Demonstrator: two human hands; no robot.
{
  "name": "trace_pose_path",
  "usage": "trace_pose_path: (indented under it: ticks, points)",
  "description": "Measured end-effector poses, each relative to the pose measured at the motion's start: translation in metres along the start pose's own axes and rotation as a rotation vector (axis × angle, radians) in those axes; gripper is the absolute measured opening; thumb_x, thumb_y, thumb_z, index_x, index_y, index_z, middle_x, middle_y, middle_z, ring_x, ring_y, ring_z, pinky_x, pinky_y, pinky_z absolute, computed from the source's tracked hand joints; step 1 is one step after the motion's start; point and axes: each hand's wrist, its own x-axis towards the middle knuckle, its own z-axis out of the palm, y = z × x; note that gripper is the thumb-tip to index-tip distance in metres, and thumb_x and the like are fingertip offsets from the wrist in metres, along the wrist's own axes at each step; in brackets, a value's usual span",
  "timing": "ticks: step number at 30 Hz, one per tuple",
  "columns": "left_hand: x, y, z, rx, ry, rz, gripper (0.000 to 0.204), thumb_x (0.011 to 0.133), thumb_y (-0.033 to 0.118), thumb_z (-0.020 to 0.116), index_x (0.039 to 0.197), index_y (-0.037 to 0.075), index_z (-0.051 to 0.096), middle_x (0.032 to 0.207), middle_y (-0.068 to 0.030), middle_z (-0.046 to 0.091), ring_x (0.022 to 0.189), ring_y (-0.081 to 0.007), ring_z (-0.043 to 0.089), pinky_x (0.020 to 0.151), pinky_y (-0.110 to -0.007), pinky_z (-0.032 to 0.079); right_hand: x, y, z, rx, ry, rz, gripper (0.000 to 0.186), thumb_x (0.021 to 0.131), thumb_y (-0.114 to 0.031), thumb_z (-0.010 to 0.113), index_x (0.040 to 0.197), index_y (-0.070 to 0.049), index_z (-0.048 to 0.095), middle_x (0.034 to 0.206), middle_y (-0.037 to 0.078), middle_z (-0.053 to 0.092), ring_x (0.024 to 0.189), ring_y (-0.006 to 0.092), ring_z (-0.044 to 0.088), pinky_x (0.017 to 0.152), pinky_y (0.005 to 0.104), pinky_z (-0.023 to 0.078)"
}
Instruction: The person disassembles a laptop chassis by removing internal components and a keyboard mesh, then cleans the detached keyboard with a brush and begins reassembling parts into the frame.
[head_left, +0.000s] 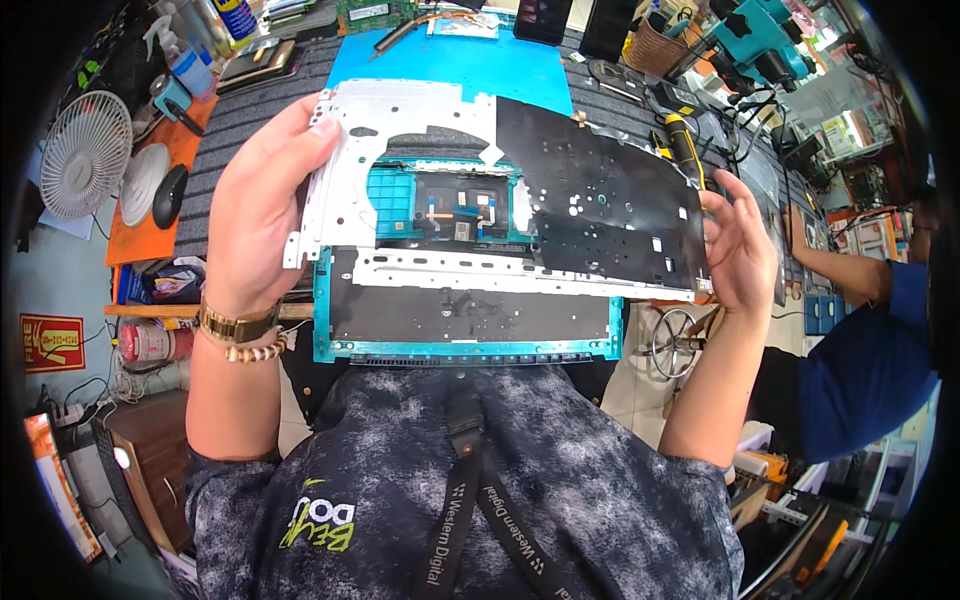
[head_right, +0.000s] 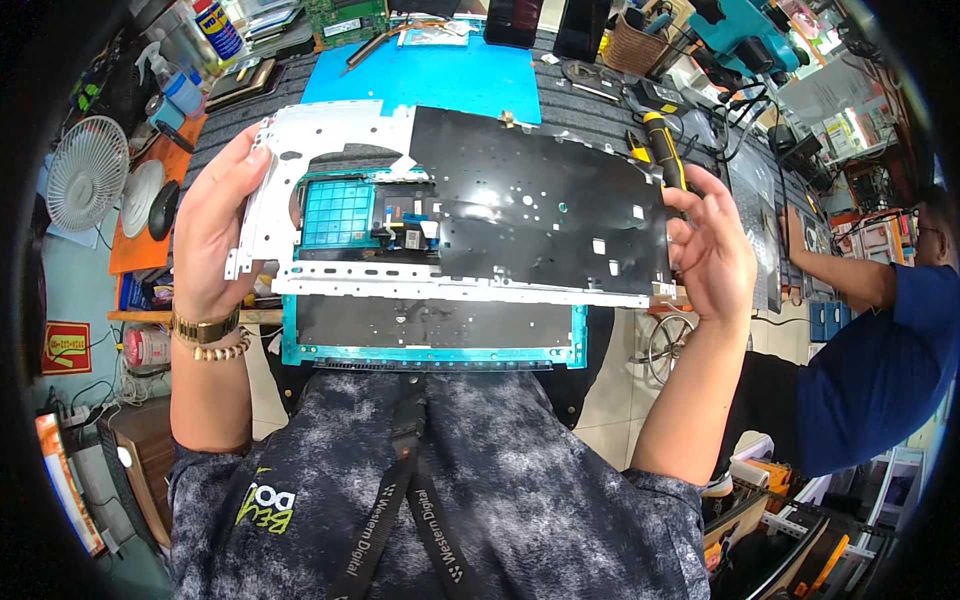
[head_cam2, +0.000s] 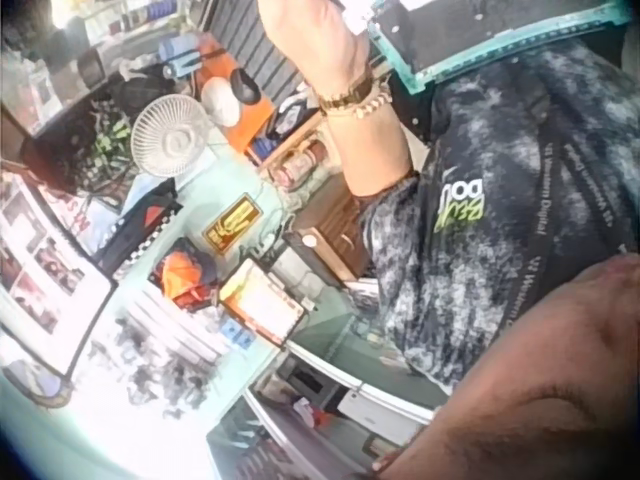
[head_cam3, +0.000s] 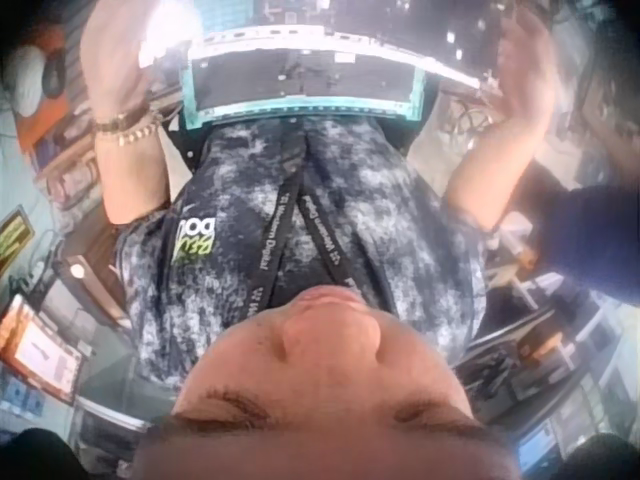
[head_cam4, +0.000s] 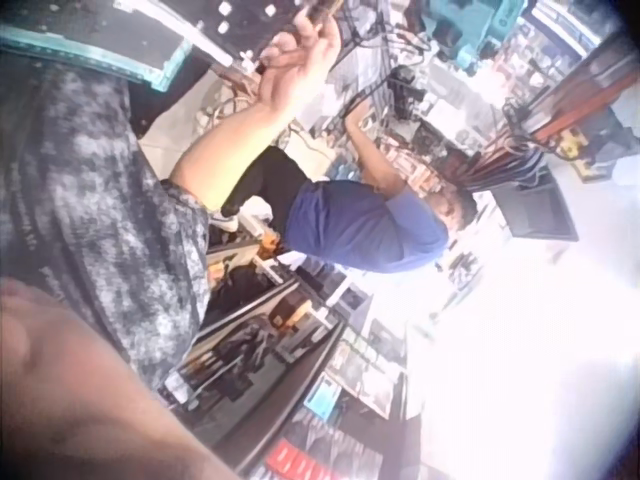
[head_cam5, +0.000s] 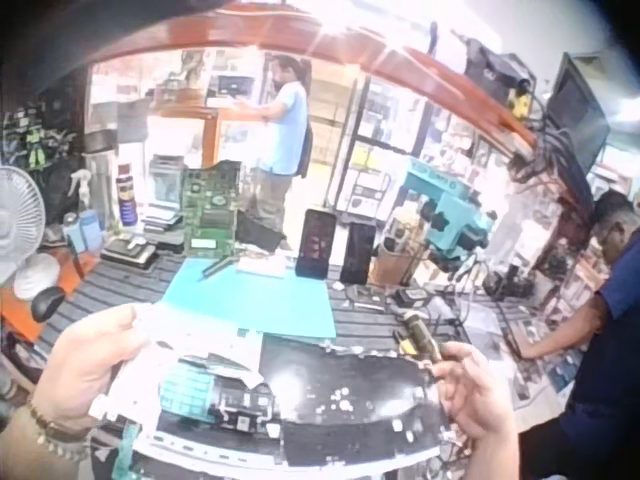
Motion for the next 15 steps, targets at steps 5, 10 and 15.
trace_pose_path:
  ticks: [5,10,15]
  points:
    - [0.007,0.001,0.011,-0.017,0.155,0.017,0.048,0.117,0.017,0.056,0.155,-0.011,0.055,0.124,-0.0133,0.078,0.092,-0.0139,0.077,0.076,-0.026,0.061,-0.011,0.011,0.008,-0.435,-0.083,-0.233,0.069,0.106,-0.006,0.070,0.169,0.000,0.045,0.151,0.014,0.059,0.114,0.0146,0.070,0.097,0.0275,0.057]
    - [0.015,-0.003,0.002,0.006,0.191,-0.072,0.046,0.118,0.024,0.056,0.150,-0.008,0.061,0.083,-0.0069,0.069,0.070,-0.0107,0.061,0.060,-0.029,0.046,-0.005,0.008,0.029,-0.814,-0.049,-0.560,0.050,0.098,0.002,0.074,0.148,-0.002,0.072,0.148,0.013,0.059,0.129,0.0234,0.066,0.111,0.0343,0.053]
    - [0.020,-0.003,-0.013,-0.138,0.191,-0.172,0.043,0.118,0.030,0.058,0.144,-0.003,0.068,0.086,-0.0039,0.067,0.070,-0.0112,0.056,0.065,-0.028,0.047,0.000,0.004,0.036,-0.958,-0.067,-0.701,0.039,0.100,0.007,0.068,0.136,-0.001,0.078,0.133,0.013,0.065,0.120,0.0220,0.066,0.105,0.0312,0.055]
